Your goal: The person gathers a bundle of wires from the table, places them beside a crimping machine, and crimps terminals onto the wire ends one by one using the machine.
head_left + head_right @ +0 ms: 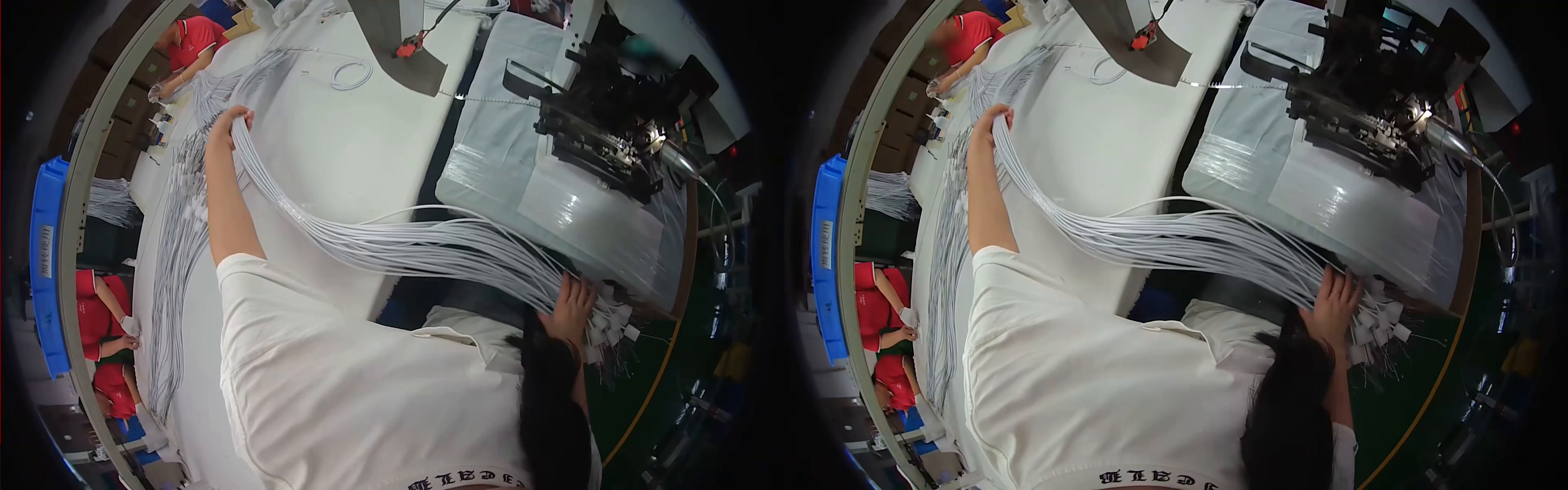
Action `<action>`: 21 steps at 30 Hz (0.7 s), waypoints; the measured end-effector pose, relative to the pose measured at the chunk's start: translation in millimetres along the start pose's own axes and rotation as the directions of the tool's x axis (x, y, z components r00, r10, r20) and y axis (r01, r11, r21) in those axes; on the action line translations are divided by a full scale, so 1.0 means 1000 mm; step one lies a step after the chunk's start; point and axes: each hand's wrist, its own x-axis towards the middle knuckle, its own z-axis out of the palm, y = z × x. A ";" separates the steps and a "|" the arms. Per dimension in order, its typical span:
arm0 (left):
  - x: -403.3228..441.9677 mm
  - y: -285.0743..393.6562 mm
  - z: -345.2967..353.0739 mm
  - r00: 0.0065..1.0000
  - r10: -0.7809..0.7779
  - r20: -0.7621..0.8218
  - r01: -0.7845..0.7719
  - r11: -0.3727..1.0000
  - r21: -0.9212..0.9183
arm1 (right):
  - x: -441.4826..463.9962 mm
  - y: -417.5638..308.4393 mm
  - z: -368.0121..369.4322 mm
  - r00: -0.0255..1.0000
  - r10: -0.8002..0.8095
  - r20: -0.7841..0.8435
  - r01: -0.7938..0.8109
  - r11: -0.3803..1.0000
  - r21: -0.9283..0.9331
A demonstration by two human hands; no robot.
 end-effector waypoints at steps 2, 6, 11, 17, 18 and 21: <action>-0.009 0.021 -0.012 0.994 0.047 0.099 -0.036 0.993 -0.110 | 0.001 -0.006 0.010 0.999 0.054 -0.004 -0.054 0.998 -0.011; -0.050 0.050 -0.017 0.940 0.203 0.273 -0.121 0.950 -0.287 | 0.004 -0.014 0.016 0.999 0.036 0.016 -0.035 0.998 -0.047; -0.076 0.059 0.000 0.927 0.338 0.162 -0.354 0.931 0.082 | -0.008 0.001 0.017 0.941 -0.025 -0.339 0.010 0.999 -0.047; -0.071 0.046 0.008 0.852 0.520 -0.052 -0.516 0.853 0.073 | -0.027 -0.001 0.000 0.919 0.082 -0.387 -0.100 0.995 -0.028; -0.075 0.046 0.009 0.834 0.548 -0.069 -0.542 0.836 0.084 | -0.030 -0.001 -0.004 0.923 0.091 -0.373 -0.110 0.993 -0.030; -0.083 0.050 -0.003 0.742 0.670 -0.022 -0.669 0.743 0.039 | -0.033 -0.001 -0.007 0.920 0.091 -0.382 -0.111 0.993 -0.030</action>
